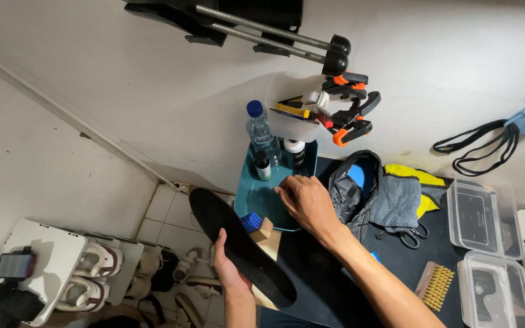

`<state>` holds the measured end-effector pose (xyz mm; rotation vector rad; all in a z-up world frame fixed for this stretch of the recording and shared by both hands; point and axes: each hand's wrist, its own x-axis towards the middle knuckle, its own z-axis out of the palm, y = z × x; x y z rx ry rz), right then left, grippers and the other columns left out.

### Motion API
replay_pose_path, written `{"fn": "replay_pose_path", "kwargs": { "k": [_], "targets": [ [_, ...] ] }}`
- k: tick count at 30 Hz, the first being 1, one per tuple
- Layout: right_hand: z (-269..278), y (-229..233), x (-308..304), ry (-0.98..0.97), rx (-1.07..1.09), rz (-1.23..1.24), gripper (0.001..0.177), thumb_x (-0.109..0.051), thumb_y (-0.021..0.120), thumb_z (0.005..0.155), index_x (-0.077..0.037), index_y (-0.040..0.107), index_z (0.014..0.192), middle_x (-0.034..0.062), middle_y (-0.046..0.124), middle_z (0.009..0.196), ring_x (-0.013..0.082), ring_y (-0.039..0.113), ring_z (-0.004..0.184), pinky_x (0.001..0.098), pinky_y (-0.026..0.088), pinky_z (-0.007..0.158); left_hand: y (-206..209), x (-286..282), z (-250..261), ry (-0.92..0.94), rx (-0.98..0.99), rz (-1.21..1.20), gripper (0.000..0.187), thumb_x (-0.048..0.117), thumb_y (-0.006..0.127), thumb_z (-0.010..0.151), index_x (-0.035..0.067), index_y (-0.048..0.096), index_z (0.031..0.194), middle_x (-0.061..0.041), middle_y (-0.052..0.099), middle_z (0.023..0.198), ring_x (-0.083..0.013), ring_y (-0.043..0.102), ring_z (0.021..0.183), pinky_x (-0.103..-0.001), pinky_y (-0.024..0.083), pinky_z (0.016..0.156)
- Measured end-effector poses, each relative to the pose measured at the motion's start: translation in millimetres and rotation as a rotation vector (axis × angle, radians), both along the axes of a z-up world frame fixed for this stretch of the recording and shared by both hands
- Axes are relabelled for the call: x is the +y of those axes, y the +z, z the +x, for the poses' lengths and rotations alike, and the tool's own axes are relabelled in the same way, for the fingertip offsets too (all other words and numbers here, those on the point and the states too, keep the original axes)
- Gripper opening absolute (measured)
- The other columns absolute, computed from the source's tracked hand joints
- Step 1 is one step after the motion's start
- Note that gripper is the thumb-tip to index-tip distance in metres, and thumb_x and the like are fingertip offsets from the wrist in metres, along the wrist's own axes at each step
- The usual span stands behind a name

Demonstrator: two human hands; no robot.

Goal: Cleaning a shoe insole by brushing it with multiple types of brushes and wiping it with a cloth.

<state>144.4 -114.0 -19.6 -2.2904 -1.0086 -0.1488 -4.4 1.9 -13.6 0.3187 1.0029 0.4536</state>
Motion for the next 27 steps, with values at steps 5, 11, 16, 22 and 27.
{"fn": "replay_pose_path", "kwargs": {
  "k": [5, 11, 16, 22, 27],
  "targets": [
    [-14.1, 24.5, -9.8, 0.058, 0.222, 0.206, 0.023, -0.030, 0.063, 0.100, -0.010, 0.071, 0.094, 0.0023, 0.070, 0.085, 0.0171, 0.063, 0.072, 0.0315, 0.049, 0.064, 49.0, -13.1, -8.6, -0.037, -0.252, 0.114, 0.078, 0.034, 0.043, 0.083, 0.006, 0.046, 0.156, -0.012, 0.050, 0.159, -0.0310, 0.048, 0.134, -0.041, 0.035, 0.113],
    [-56.5, 47.6, -45.8, 0.217, 0.584, 0.473, 0.034, -0.035, 0.066, 0.093, -0.008, 0.071, 0.112, 0.0017, 0.076, 0.094, 0.0124, 0.071, 0.081, 0.0289, 0.056, 0.078, 43.2, -28.6, -27.4, -0.057, -0.262, 0.227, 0.080, 0.040, 0.049, 0.083, 0.005, 0.045, 0.155, -0.011, 0.043, 0.166, -0.0289, 0.041, 0.148, -0.042, 0.029, 0.119],
    [-85.3, 35.3, -87.6, 0.281, 0.804, 0.558, 0.066, -0.052, 0.077, 0.083, -0.003, 0.062, 0.123, 0.0067, 0.071, 0.110, 0.0143, 0.068, 0.093, 0.0283, 0.056, 0.087, 42.0, -62.8, -27.9, -0.208, -0.318, 0.224, 0.085, 0.043, 0.062, 0.079, 0.006, 0.052, 0.154, -0.012, 0.061, 0.117, -0.0257, 0.058, 0.096, -0.039, 0.046, 0.085],
    [-116.3, 2.5, -148.7, 0.057, 0.883, 0.780, 0.071, -0.053, 0.084, 0.079, -0.002, 0.063, 0.124, 0.0093, 0.068, 0.115, 0.0185, 0.067, 0.106, 0.0322, 0.052, 0.096, 24.4, -101.5, -22.7, -0.483, -0.566, 0.278, 0.088, 0.047, 0.075, 0.080, -0.001, 0.052, 0.150, -0.008, 0.064, 0.095, -0.0168, 0.061, 0.088, -0.031, 0.047, 0.081],
    [-127.6, -23.5, -213.4, -0.272, 0.733, 1.052, 0.056, -0.046, 0.072, 0.087, 0.003, 0.065, 0.114, 0.0096, 0.067, 0.103, 0.0162, 0.063, 0.092, 0.0295, 0.047, 0.082, 22.2, -143.1, -15.5, -0.246, 0.172, 0.089, 0.064, 0.001, 0.062, 0.075, -0.007, 0.062, 0.138, -0.025, 0.068, 0.134, -0.0362, 0.063, 0.124, -0.046, 0.048, 0.109]
  ]
}}
